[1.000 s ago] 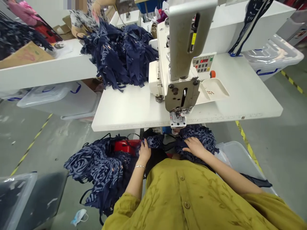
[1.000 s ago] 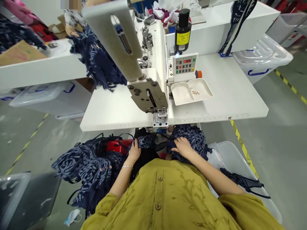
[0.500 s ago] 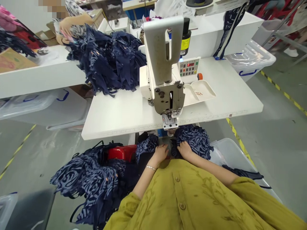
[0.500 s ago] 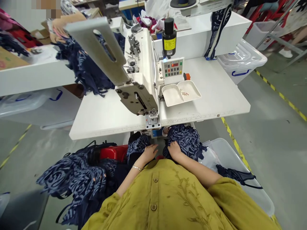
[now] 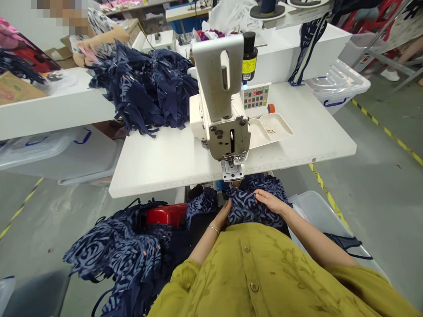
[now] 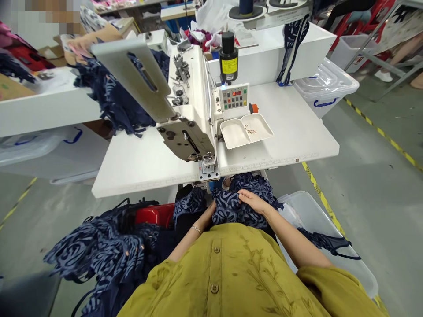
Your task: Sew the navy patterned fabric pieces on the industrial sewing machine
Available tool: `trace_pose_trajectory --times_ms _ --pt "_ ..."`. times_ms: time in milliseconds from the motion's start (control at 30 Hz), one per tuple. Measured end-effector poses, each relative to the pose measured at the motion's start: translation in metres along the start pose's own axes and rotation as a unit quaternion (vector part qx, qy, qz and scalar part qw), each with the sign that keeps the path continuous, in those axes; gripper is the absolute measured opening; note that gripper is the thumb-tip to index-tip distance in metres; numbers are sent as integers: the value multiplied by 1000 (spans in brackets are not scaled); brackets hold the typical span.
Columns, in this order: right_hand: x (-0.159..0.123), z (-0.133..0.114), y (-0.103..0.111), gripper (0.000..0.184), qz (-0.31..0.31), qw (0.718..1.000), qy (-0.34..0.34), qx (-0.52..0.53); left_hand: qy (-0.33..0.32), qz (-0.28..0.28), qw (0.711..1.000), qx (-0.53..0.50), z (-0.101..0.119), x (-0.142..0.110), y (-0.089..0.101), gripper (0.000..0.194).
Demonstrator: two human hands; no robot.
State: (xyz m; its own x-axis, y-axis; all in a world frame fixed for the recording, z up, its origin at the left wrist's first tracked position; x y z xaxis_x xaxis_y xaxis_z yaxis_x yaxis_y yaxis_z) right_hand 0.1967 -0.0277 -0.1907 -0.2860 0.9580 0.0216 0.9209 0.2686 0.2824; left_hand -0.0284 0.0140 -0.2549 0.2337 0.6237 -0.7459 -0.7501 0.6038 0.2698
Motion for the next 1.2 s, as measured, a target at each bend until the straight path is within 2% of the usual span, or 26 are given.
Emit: trace_pose_trajectory --times_ms 100,200,300,367,433,533,600,700,767,867,933,1033,1100,1200 --pt "-6 -4 11 37 40 999 -13 -9 9 -23 1000 -10 5 -6 1 63" --pt "-12 -8 25 30 58 986 -37 -154 13 9 1000 -14 11 -16 15 63" --pt "-14 -14 28 24 38 948 -47 -313 -9 49 999 -16 23 -35 36 76" --pt "-9 -24 22 27 37 942 -45 -329 -36 57 998 -14 37 -52 48 91" --pt "-1 -38 10 31 31 957 -30 -288 -63 62 996 8 54 -71 55 103" --pt "16 -62 -14 31 -20 976 11 -218 -89 79 991 60 78 -99 60 113" --pt "25 -73 -27 33 -71 983 20 -169 -102 85 988 76 90 -113 60 107" --pt "33 -78 -37 31 -142 989 13 -49 -130 67 986 85 95 -123 57 79" --pt "35 -77 -36 34 -152 988 9 39 -125 82 984 94 89 -121 57 73" --pt "35 -75 -23 41 -89 984 -9 151 -86 130 981 118 75 -113 57 79" --pt "32 -77 -17 45 -65 977 -16 201 -94 135 977 133 70 -109 55 69" --pt "25 -88 -17 47 -126 960 -7 249 -154 142 969 130 76 -111 52 47" --pt "22 -96 -20 49 -168 946 9 276 -189 128 968 100 86 -116 52 48" --pt "24 -103 -20 55 -153 937 30 314 -204 77 975 46 101 -124 56 50"
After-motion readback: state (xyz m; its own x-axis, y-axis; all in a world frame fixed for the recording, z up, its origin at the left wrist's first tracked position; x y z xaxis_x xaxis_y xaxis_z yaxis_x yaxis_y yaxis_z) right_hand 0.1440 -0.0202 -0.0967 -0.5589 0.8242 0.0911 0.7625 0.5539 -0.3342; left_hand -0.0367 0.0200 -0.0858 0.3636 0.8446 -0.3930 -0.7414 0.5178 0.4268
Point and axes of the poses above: each hand's wrist, its own x-axis towards the middle knuckle, its own y-axis out of the back of the hand, z = x × y, the point moved 3 cm from there along x, towards the middle knuckle, and after that the axes turned 14 degrees about y, right-handed, at the moved point
